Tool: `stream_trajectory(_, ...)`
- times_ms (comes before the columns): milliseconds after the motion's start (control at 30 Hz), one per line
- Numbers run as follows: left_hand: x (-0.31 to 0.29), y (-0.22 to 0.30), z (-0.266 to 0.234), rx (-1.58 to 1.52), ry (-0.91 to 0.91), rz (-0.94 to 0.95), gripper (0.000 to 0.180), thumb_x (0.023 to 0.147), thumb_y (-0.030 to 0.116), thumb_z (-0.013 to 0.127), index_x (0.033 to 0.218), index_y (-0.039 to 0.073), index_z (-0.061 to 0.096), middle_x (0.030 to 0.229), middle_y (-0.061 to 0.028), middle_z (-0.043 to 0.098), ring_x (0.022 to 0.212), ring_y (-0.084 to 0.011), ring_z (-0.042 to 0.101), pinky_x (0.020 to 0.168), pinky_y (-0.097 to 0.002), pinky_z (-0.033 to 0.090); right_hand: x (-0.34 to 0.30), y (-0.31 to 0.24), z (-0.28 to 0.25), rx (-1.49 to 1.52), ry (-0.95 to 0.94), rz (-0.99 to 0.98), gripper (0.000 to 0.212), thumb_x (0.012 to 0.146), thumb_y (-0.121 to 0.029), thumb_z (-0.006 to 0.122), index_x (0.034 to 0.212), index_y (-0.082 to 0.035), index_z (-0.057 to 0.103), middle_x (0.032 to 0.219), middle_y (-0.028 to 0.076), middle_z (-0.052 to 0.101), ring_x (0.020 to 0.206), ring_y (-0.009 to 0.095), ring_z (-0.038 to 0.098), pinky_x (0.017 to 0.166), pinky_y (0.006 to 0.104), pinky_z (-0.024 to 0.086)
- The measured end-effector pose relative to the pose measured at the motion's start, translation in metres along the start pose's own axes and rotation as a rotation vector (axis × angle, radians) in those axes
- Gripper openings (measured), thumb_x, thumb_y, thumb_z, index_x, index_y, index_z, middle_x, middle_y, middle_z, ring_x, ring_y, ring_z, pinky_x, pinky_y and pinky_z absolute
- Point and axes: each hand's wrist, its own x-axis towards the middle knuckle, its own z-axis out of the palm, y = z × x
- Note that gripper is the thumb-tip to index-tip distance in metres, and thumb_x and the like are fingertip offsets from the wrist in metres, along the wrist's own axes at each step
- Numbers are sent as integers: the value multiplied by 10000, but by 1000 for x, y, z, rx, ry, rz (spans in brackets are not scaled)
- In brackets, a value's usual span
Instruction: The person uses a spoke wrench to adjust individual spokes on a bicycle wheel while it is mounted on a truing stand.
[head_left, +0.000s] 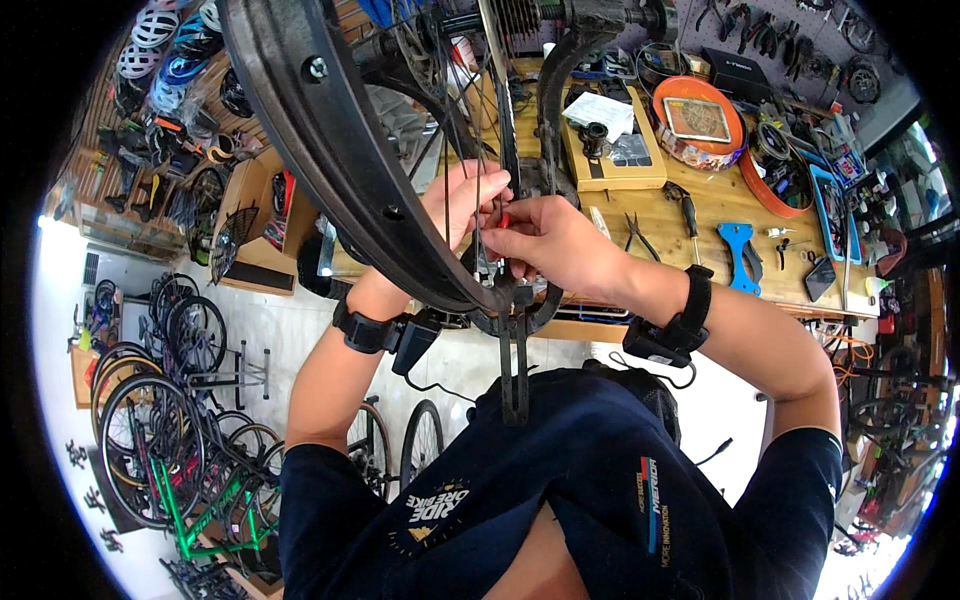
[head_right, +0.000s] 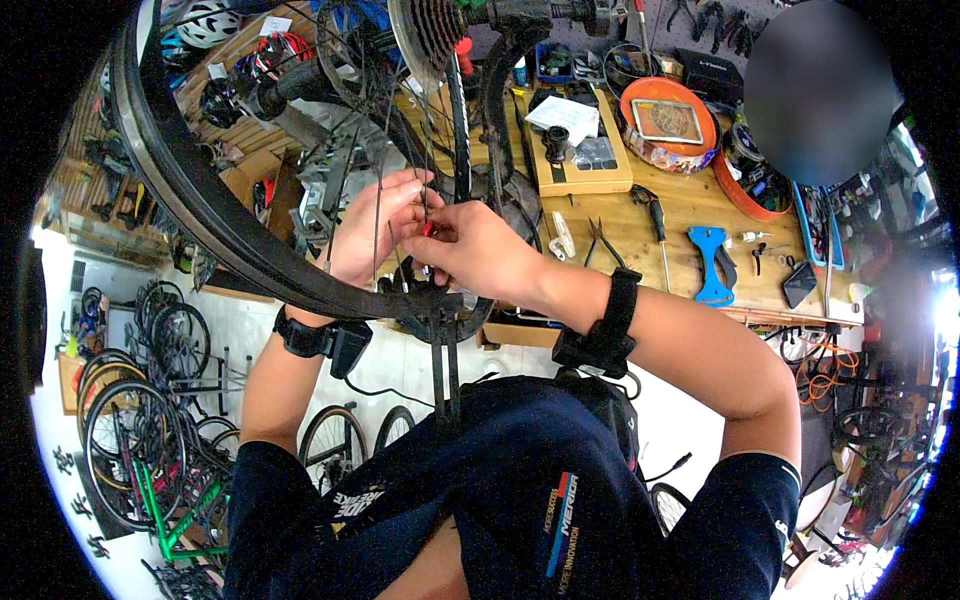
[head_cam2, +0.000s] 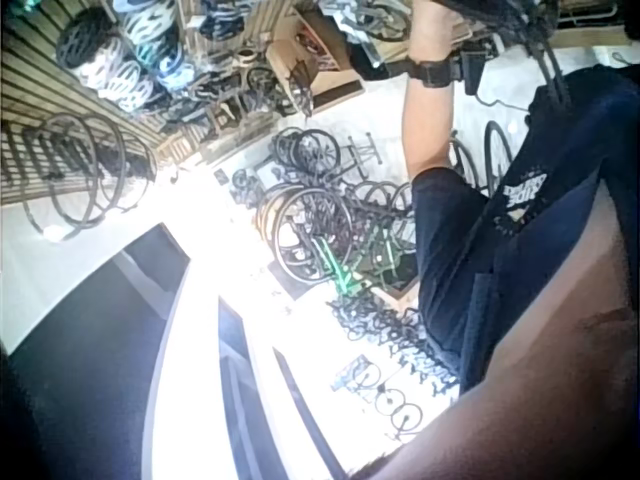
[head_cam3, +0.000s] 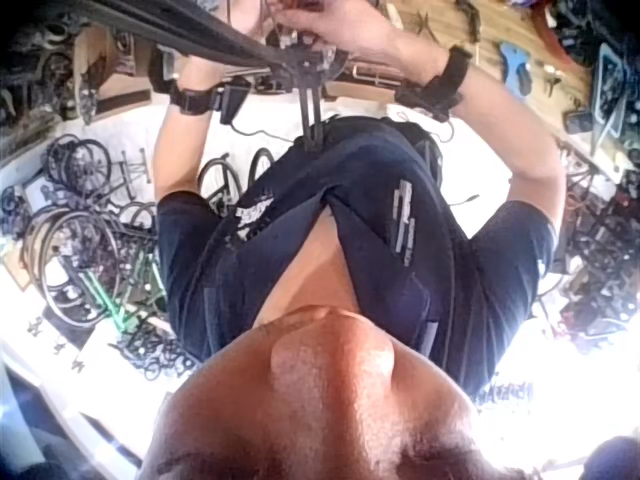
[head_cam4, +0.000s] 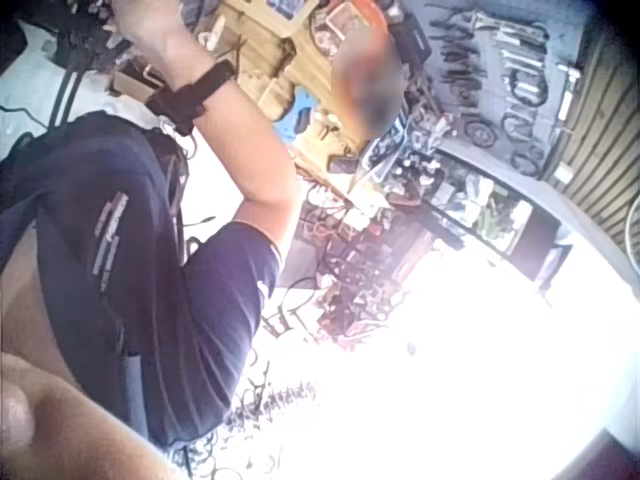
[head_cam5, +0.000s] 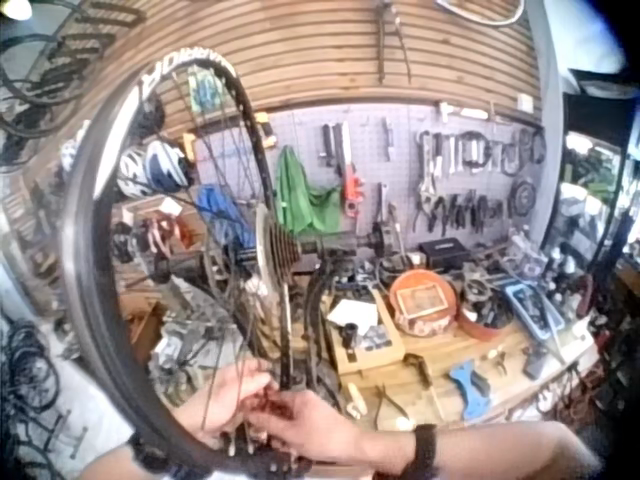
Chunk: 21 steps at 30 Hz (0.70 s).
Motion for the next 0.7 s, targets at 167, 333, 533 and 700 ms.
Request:
stream_trajectory(167,-1,1,3,13,16,-6,397,937,288,529,1201,0,461,986,-79,586,888,-161,597,788,-286,494,1,4,-5,-31,-25,-4,236,906,-203,633,952,28,633,728,26,617,587,75,551,536,236,460)
stream_trajectory(333,-4,3,3,67,20,11,407,939,289,510,1212,-7,457,990,-73,581,882,-157,595,805,-288,485,6,10,-11,87,-86,37,280,896,-235,658,944,39,631,721,41,624,598,91,588,532,244,490)
stream_trajectory(533,-5,7,4,51,-11,-23,416,942,282,503,1226,-16,441,993,-78,578,885,-155,595,794,-276,481,5,-4,-8,-14,-66,84,266,896,-226,662,913,39,637,743,38,638,639,99,602,562,233,498)
stream_trajectory(700,-6,2,-1,21,-36,-4,456,936,268,508,1269,-29,413,1031,-86,577,911,-159,590,818,-286,475,9,4,-6,65,-14,68,256,890,-215,670,907,40,651,767,49,647,657,96,595,566,230,498)
